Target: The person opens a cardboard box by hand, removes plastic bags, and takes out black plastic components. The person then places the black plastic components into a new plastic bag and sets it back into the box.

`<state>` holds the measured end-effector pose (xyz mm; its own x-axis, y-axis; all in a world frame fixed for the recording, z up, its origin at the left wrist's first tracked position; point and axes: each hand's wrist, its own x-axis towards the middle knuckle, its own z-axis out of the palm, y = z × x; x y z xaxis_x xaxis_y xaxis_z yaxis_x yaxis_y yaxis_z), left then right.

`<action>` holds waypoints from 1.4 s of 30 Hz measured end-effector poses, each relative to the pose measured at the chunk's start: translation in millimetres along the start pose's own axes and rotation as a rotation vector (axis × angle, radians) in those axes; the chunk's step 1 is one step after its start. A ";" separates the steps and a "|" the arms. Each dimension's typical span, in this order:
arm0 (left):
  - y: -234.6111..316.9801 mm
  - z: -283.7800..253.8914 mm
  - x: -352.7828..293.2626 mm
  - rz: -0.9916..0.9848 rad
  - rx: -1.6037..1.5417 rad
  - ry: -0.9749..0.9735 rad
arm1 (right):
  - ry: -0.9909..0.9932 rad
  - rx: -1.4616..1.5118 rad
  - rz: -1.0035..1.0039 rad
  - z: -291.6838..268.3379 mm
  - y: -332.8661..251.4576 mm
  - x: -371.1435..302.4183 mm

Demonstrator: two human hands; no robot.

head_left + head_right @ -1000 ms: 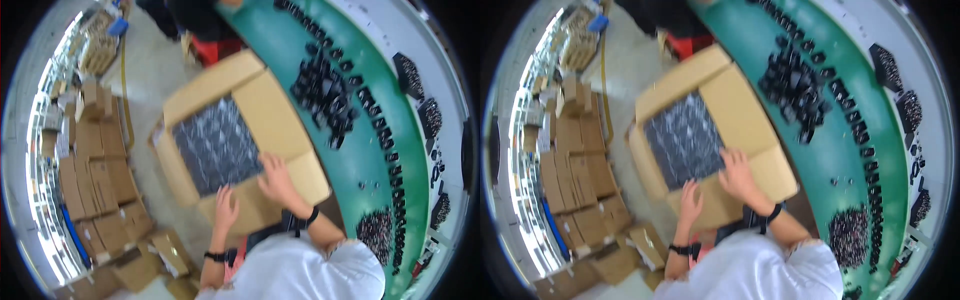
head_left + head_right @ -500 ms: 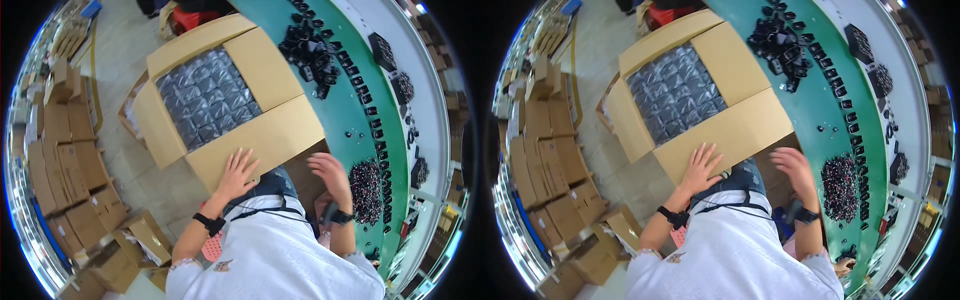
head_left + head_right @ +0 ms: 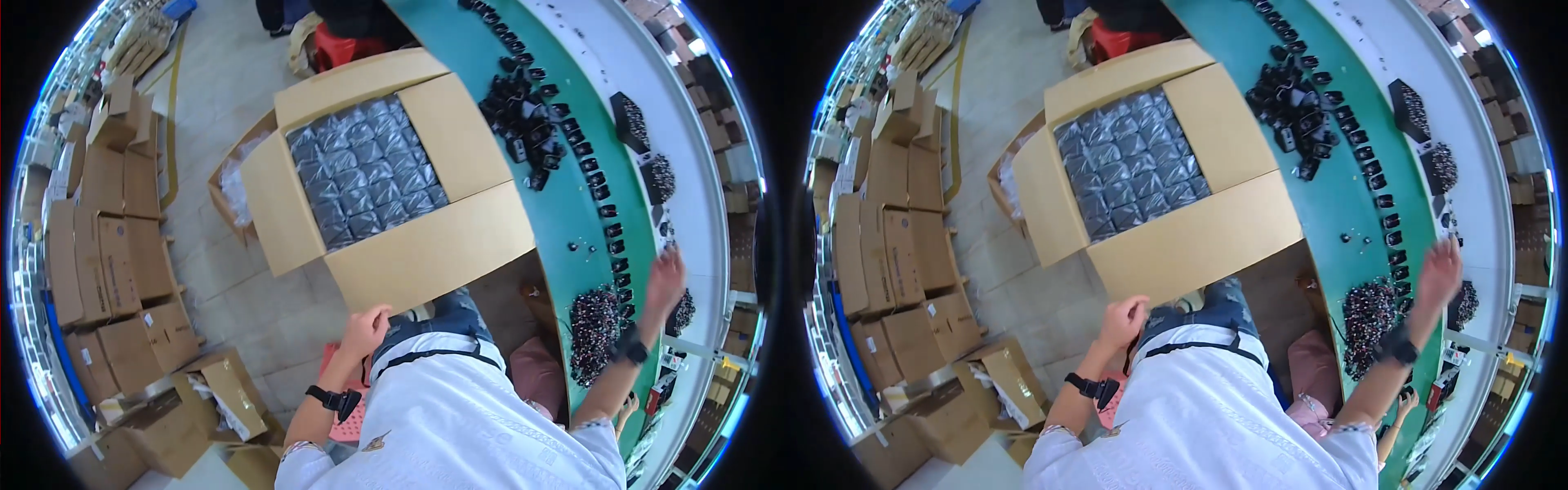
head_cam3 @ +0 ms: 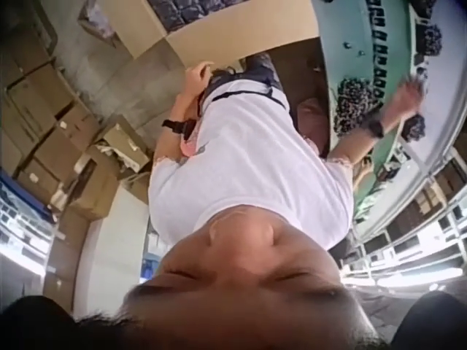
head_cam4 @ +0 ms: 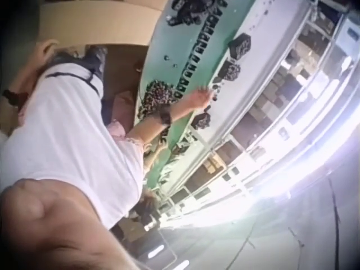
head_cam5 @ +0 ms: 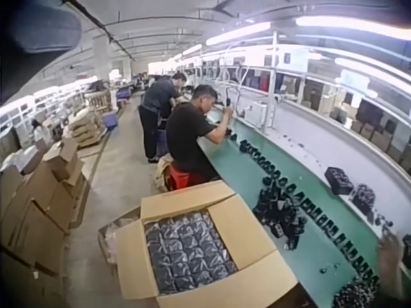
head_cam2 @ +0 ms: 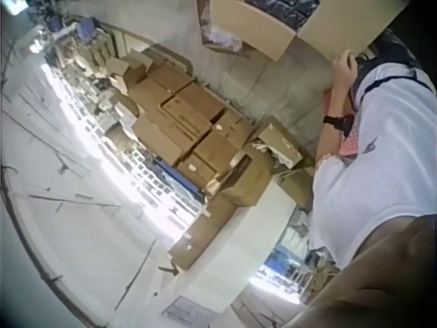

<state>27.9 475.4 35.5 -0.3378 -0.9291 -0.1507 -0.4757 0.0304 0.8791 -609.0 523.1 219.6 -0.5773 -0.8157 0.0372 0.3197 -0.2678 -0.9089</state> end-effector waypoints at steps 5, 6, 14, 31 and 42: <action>18.1 29.5 115.6 -0.003 -0.268 0.030 | -0.522 -1.175 0.095 206.1 157.4 25.3; 18.1 42.0 143.2 0.018 -0.378 0.042 | -0.530 -1.260 0.007 189.5 205.7 41.7; 0.4 82.5 289.9 -0.261 -0.508 0.128 | -0.396 -1.273 0.147 157.4 347.2 91.5; 171.4 114.2 362.2 -0.406 -0.424 0.401 | -0.568 -0.802 0.293 145.6 336.5 148.1; 248.6 177.1 493.8 0.463 0.358 0.188 | -0.682 -0.515 0.671 112.3 315.3 154.6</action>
<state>-401.0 89.4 99.6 -0.4407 -0.8380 0.3218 -0.5679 0.5379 0.6230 -513.1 255.0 -14.6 0.1875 -0.8711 -0.4539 -0.0305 0.4567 -0.8891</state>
